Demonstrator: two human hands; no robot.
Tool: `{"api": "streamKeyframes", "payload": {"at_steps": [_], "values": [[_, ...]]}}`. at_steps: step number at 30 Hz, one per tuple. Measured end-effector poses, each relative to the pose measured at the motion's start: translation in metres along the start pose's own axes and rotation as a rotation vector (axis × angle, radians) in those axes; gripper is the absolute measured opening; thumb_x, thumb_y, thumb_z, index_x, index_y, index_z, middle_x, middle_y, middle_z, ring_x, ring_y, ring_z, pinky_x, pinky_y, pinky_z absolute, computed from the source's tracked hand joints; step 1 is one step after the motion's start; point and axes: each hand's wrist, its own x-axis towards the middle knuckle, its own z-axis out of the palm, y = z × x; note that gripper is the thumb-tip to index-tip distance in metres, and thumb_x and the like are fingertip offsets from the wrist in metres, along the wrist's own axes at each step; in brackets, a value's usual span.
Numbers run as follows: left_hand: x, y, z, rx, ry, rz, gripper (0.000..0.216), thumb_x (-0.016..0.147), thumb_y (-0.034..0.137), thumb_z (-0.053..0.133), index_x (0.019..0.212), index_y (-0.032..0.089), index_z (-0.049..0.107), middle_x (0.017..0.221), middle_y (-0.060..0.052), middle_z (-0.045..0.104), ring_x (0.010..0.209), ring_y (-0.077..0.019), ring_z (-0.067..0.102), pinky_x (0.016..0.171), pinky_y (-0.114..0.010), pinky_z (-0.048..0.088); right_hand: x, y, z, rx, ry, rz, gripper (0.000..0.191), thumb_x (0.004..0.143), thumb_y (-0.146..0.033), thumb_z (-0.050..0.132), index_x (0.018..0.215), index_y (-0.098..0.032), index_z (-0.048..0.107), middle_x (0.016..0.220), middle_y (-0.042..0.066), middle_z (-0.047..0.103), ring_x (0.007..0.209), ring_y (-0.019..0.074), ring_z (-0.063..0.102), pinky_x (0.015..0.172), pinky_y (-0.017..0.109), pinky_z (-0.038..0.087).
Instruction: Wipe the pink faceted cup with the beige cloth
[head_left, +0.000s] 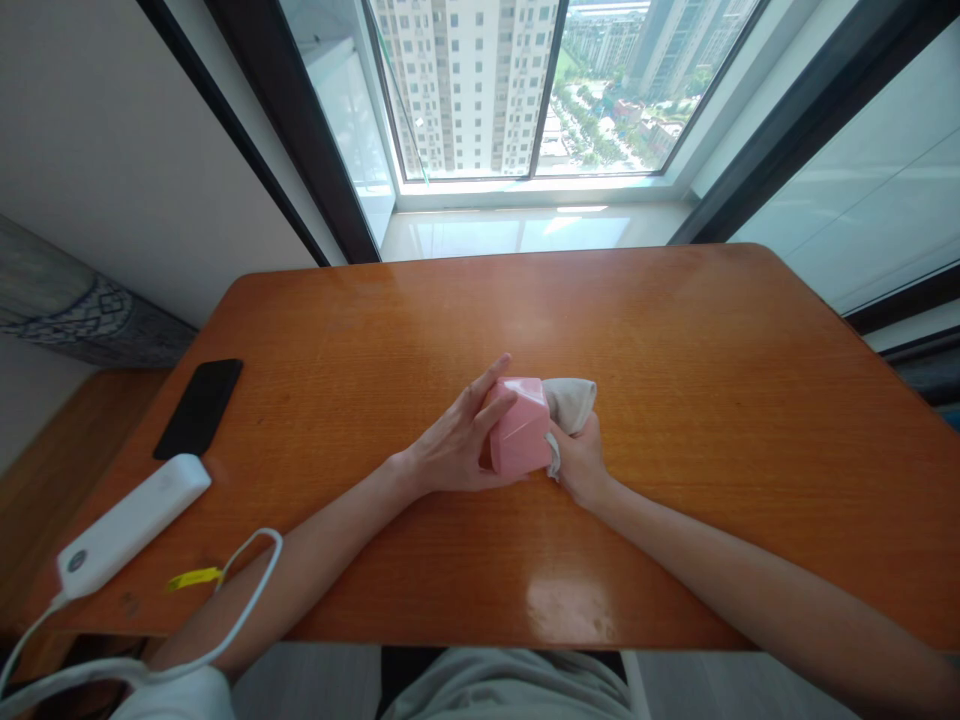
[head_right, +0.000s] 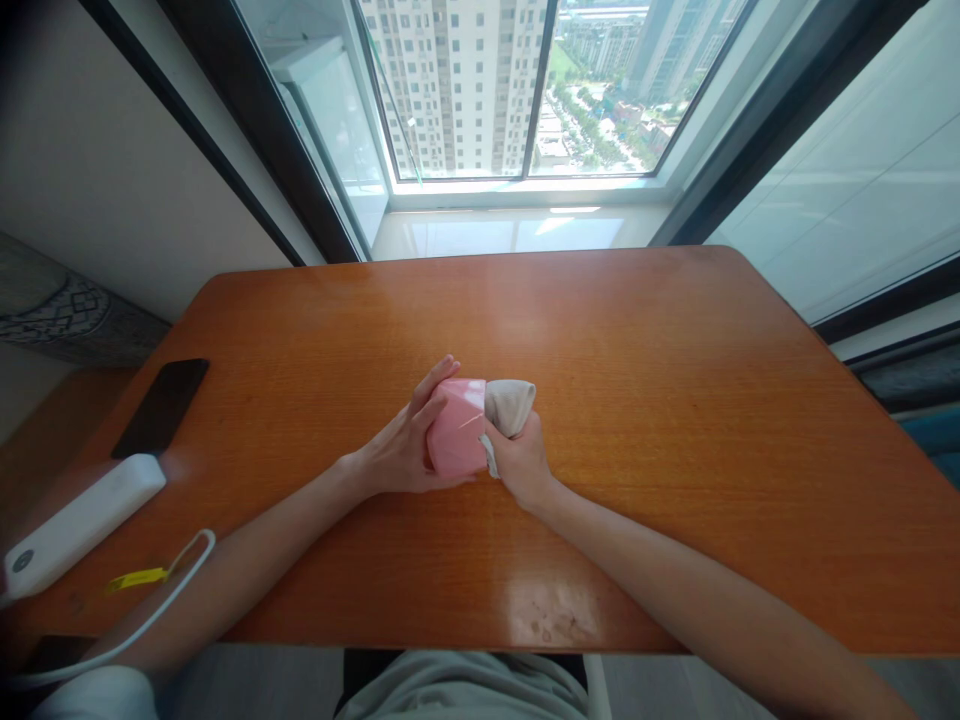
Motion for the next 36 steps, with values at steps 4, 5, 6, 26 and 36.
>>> {"api": "streamKeyframes", "payload": {"at_steps": [4, 5, 6, 26, 36], "values": [[-0.001, -0.001, 0.001, 0.039, -0.001, 0.008, 0.136, 0.083, 0.034, 0.098, 0.177, 0.049, 0.001, 0.189, -0.018, 0.005, 0.173, -0.0471, 0.025, 0.127, -0.073, 0.046, 0.002, 0.000, 0.000, 0.060, 0.013, 0.026, 0.037, 0.062, -0.042, 0.100, 0.078, -0.022, 0.073, 0.067, -0.001, 0.074, 0.058, 0.0158, 0.063, 0.053, 0.026, 0.055], [-0.001, -0.001, 0.001, 0.043, -0.002, 0.015, 0.133, 0.085, 0.034, 0.096, 0.178, 0.048, 0.002, 0.188, -0.018, 0.006, 0.172, -0.0465, 0.027, 0.127, -0.073, 0.048, 0.002, 0.000, 0.001, 0.075, 0.014, 0.029, 0.037, 0.061, -0.041, 0.100, 0.078, -0.022, 0.073, 0.068, -0.001, 0.074, 0.060, 0.0161, 0.065, 0.054, 0.026, 0.056], [0.000, 0.000, 0.000, 0.047, -0.001, 0.020, 0.129, 0.086, 0.034, 0.095, 0.178, 0.047, 0.004, 0.188, -0.019, 0.008, 0.171, -0.0458, 0.030, 0.126, -0.071, 0.049, 0.003, -0.001, 0.001, 0.086, 0.011, 0.027, 0.037, 0.062, -0.041, 0.100, 0.079, -0.022, 0.073, 0.069, -0.001, 0.075, 0.061, 0.0164, 0.066, 0.056, 0.026, 0.057], [0.005, 0.010, -0.010, -0.243, -0.016, -0.349, 0.133, 0.060, 0.058, 0.103, 0.168, 0.030, 0.030, 0.147, -0.016, 0.065, 0.116, -0.0355, 0.076, 0.100, -0.048, 0.063, -0.004, -0.008, 0.000, -0.065, -0.120, -0.242, 0.027, 0.069, -0.035, 0.098, 0.089, -0.024, 0.086, 0.083, 0.002, 0.084, 0.073, 0.0204, 0.074, 0.070, 0.031, 0.065], [0.007, 0.005, -0.011, -0.167, -0.022, -0.184, 0.157, 0.061, 0.068, 0.104, 0.180, 0.036, 0.005, 0.180, -0.023, 0.032, 0.161, -0.0494, 0.046, 0.129, -0.069, 0.045, 0.001, 0.001, -0.001, -0.034, 0.050, -0.080, 0.032, 0.063, -0.038, 0.099, 0.083, -0.021, 0.081, 0.079, 0.002, 0.082, 0.070, 0.0190, 0.072, 0.069, 0.030, 0.063]]}}
